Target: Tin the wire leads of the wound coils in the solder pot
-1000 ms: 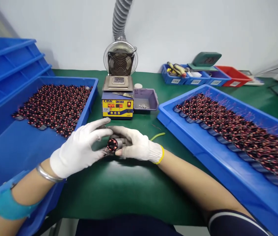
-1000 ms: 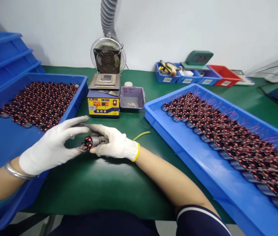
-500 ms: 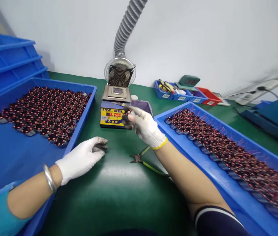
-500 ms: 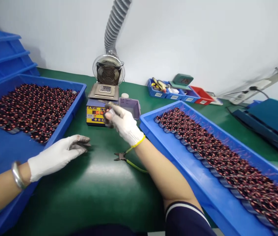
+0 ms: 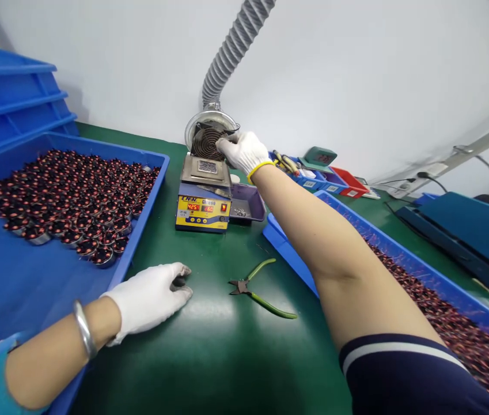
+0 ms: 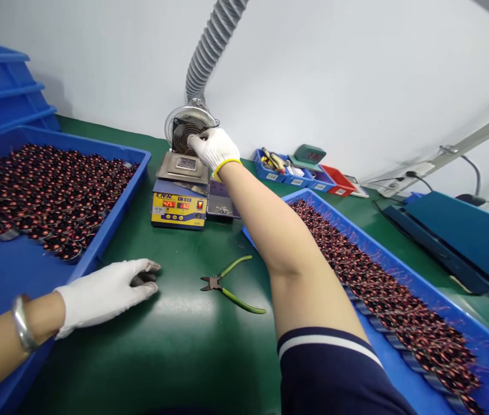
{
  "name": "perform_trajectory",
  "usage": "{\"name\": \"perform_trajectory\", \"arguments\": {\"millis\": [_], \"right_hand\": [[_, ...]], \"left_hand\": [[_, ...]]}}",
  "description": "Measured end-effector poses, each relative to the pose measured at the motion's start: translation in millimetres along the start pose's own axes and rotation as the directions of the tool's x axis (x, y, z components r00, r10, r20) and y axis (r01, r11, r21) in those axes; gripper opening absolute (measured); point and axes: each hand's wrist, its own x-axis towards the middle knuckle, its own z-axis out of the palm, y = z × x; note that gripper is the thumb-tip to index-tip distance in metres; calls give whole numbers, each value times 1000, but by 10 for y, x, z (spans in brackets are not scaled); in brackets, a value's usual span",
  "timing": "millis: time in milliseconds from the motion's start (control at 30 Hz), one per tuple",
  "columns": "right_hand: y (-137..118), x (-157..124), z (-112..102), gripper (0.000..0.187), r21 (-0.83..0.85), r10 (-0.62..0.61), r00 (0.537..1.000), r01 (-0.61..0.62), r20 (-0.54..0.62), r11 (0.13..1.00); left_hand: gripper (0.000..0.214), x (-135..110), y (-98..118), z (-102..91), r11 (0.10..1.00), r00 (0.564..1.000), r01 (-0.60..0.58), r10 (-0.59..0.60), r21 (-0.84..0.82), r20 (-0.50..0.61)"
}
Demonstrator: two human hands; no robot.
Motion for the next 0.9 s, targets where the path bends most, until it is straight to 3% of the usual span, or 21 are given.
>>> {"name": "perform_trajectory", "arguments": {"millis": [367, 900], "right_hand": [[-82, 190, 326, 44, -136, -31, 999, 34, 23, 990], [-153, 122, 290, 38, -136, -33, 999, 38, 38, 990]], "left_hand": [[51, -1, 8, -13, 999, 1000, -10, 10, 50, 13], [48, 6, -17, 3, 999, 999, -35, 35, 12, -9]]}}
